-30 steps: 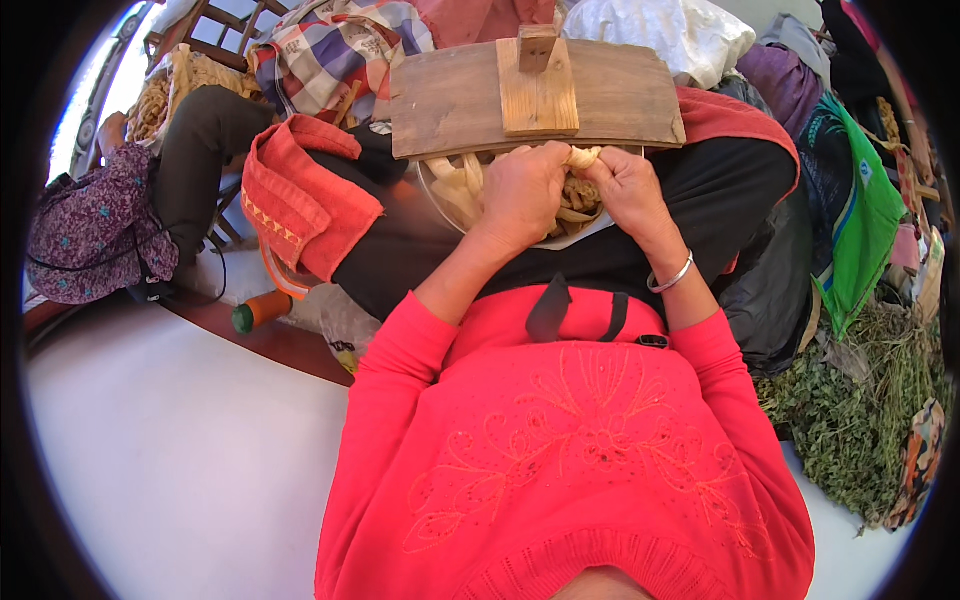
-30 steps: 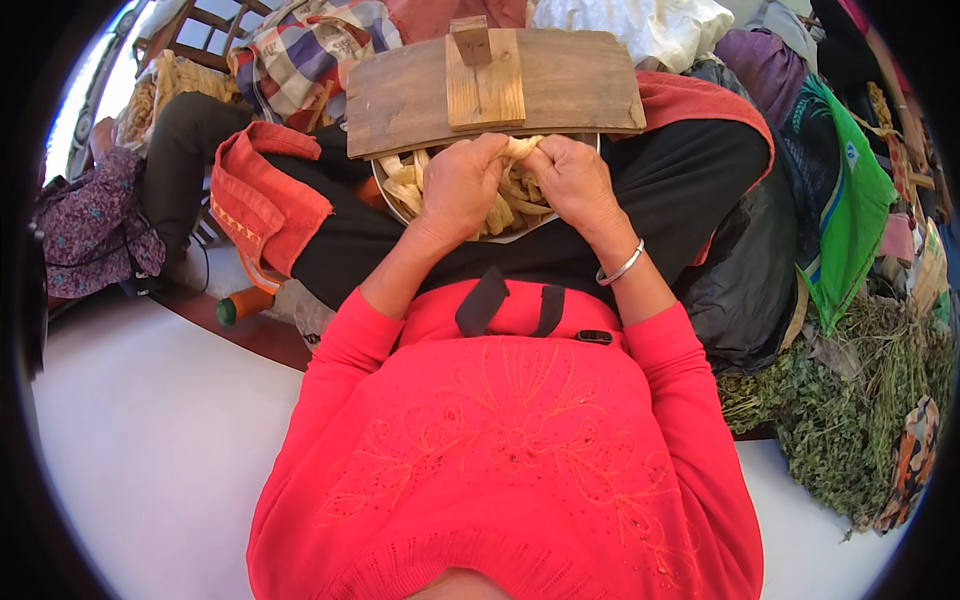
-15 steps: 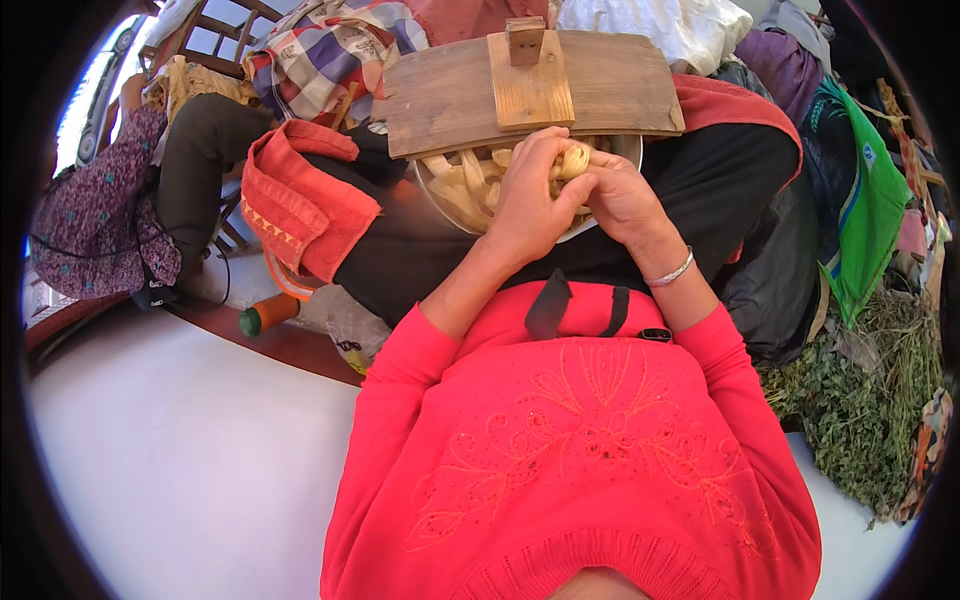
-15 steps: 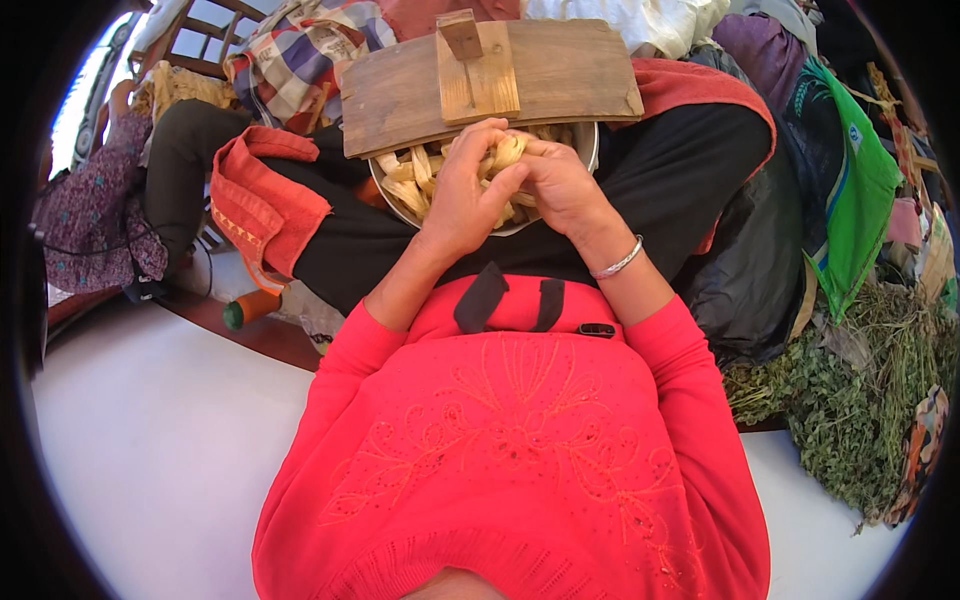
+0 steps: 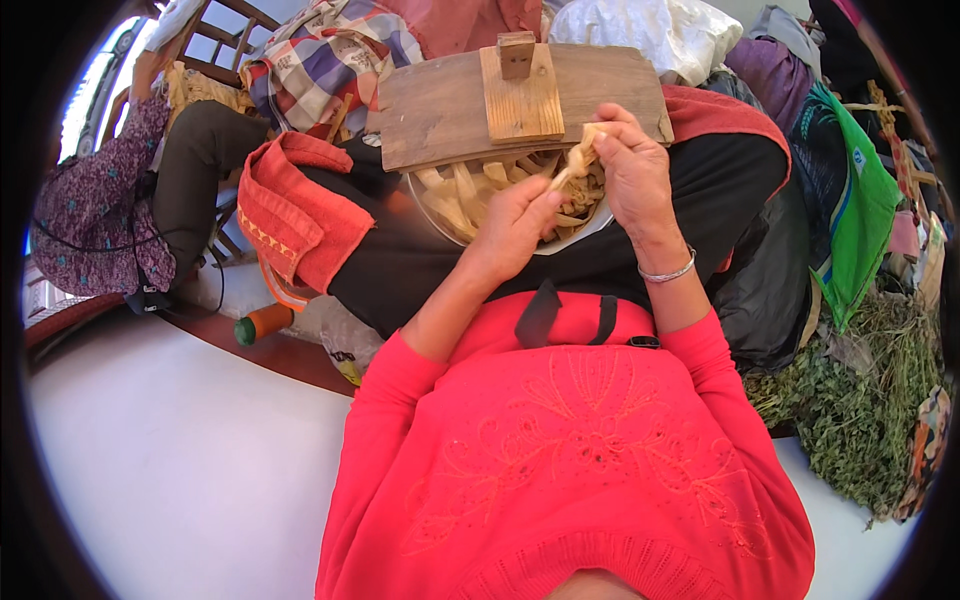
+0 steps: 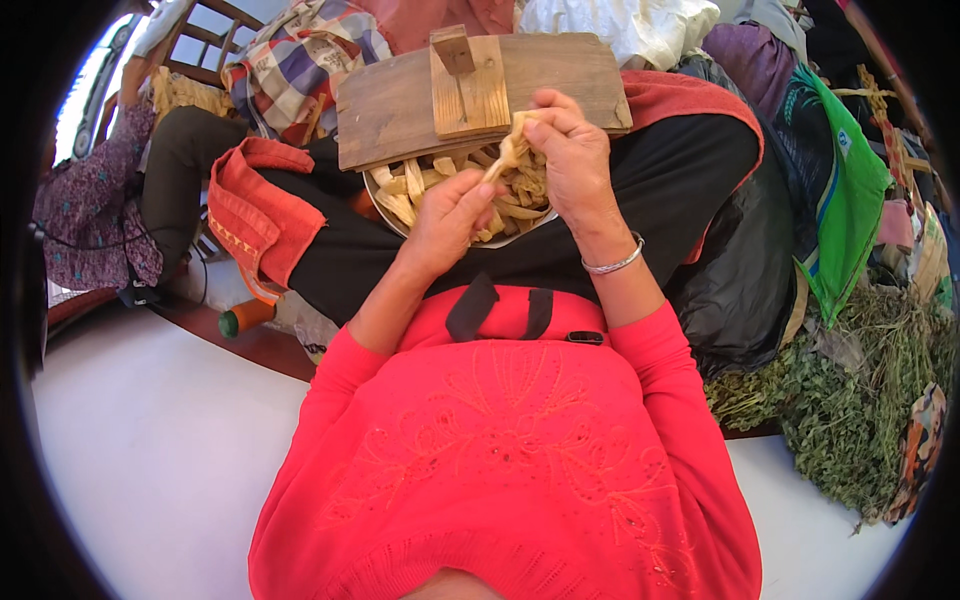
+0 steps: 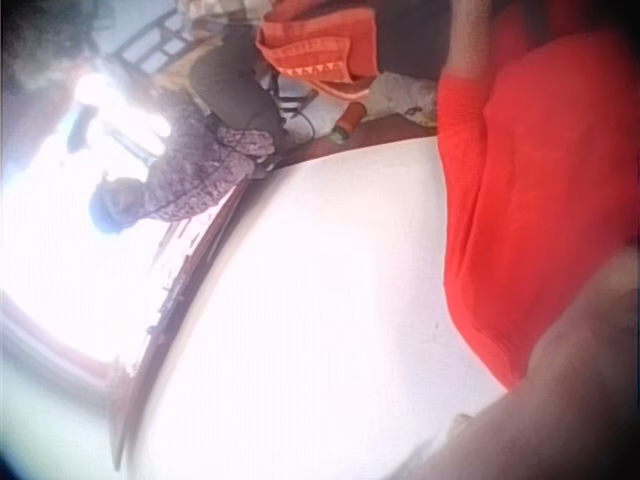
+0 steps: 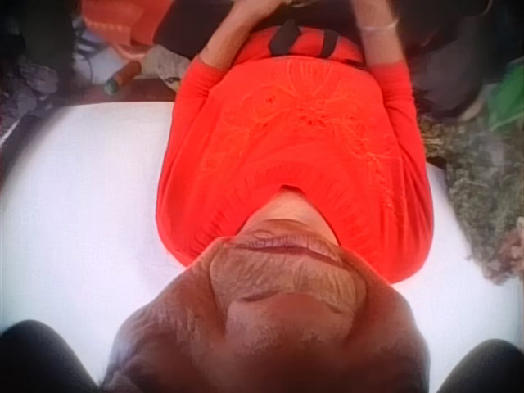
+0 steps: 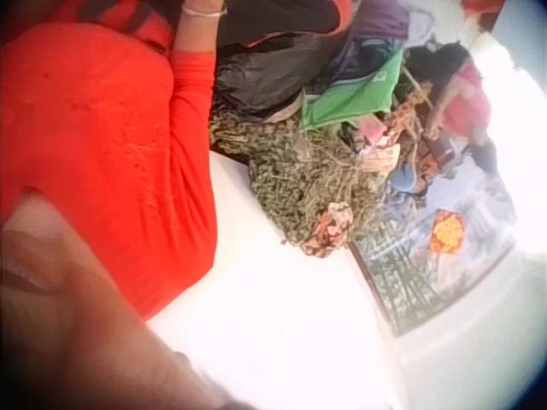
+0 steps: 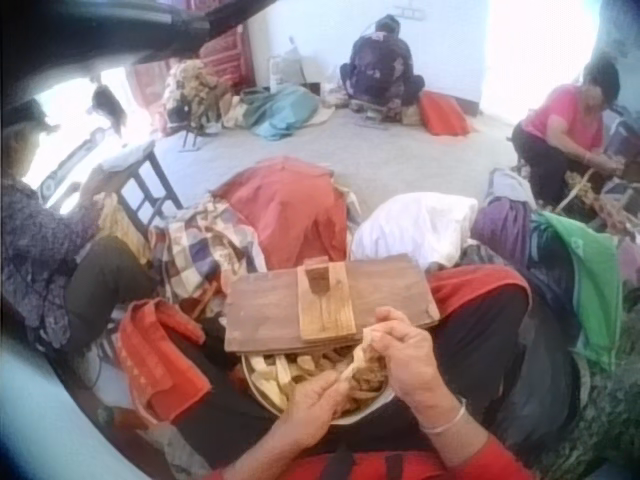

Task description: The person picks up flat strips of dough or husk from a metal bowl, places them one by one under a wooden pressing tool to flatten them, and then wraps or folds the strips by hand.

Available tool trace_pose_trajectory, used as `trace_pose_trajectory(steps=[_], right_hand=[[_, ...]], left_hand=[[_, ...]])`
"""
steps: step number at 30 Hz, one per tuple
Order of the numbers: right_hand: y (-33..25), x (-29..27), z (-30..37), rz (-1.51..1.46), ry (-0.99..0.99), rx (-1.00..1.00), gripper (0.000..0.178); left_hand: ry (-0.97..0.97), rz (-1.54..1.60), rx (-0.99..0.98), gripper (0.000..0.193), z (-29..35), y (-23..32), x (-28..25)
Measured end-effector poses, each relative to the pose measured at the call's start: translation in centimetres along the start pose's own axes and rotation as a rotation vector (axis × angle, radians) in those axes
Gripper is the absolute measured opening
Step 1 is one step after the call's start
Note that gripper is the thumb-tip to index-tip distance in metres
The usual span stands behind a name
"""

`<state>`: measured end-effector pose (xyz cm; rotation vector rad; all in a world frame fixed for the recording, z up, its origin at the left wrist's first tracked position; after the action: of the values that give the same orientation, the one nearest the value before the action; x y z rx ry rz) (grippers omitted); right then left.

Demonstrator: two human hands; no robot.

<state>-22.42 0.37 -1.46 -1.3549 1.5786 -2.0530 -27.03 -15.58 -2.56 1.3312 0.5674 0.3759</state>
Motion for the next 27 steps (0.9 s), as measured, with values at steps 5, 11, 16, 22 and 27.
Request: trace_pose_trajectory(steps=[5,11,16,22,27], right_hand=[[-3.3,0.6,-0.2,0.376,-0.083,-0.097,0.028],[-2.1,4.4,1.3,1.118,-0.605,0.096,0.017],[-3.1,4.9,2.5,1.174,-0.784,-0.092,0.017],[-4.5,6.1,3.0,1.230,-0.907,-0.299,0.017],[-6.2,6.2,4.8,1.085,-0.927,-0.174,0.016]], left_hand=[[0.299,-0.815,0.369,0.011,1.7,4.3,-3.3],[0.268,-0.876,0.458,0.010,0.3,6.0,-3.2],[-0.184,-0.362,0.180,0.022,-1.0,2.3,-3.3],[-0.403,0.002,-0.114,0.027,-0.6,2.2,-2.6],[-0.509,0.203,-0.264,0.029,1.7,1.6,-3.0]])
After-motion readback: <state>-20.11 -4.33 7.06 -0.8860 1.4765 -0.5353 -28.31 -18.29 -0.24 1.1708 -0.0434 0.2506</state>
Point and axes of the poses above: each hand's wrist, its own z-axis away from the middle knuckle, its own x-axis out of the palm, y = z × x, the point moved 9 cm from there along -z, towards the middle knuckle, and after that the axes turned 8 degrees about -z, right-handed, at the moved point
